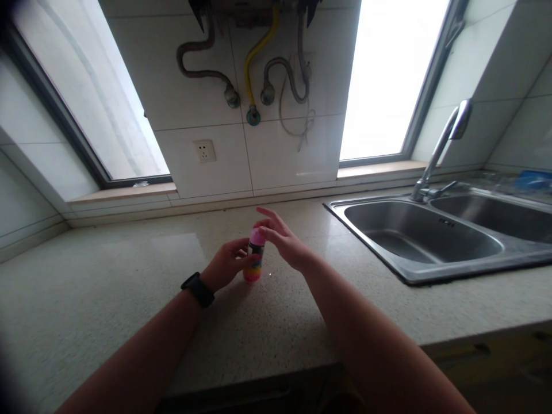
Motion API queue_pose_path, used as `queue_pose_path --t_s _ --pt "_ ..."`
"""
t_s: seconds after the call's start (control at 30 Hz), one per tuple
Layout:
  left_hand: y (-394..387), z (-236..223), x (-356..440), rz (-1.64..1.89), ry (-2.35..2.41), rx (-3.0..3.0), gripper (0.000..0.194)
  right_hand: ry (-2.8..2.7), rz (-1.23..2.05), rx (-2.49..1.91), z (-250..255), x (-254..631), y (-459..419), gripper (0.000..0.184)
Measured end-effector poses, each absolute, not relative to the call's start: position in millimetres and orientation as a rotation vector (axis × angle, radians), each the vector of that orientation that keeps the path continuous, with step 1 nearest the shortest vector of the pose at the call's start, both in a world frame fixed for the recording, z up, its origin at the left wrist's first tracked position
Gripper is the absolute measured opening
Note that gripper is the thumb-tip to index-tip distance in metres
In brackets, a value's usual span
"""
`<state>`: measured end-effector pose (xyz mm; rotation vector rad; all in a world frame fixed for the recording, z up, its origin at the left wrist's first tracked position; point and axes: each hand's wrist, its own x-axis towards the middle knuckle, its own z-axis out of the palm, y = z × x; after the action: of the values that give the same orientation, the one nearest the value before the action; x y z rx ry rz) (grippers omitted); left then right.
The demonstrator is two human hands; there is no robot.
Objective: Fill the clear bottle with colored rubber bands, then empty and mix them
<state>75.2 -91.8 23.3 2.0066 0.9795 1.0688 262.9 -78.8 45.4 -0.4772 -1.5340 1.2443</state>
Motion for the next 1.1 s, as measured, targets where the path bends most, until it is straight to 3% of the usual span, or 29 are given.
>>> queue_pose_path --t_s 0.2,0.5,0.77,1.1 --pt "-90 23 74 1.088 0.986 2.002 0.037 -1.484 1.406 -0.348 51 266 -81 0.052" --pt "-86 22 72 1.135 0.998 1.937 0.039 -1.350 1.229 -0.478 44 272 -66 0.032" --pt "-90 22 73 1.050 0.947 2.004 0.038 -1.489 1.506 -0.338 50 269 -81 0.060" --pt "-85 19 71 1.102 0.937 1.968 0.042 -1.420 1.347 -0.433 47 271 -74 0.039"
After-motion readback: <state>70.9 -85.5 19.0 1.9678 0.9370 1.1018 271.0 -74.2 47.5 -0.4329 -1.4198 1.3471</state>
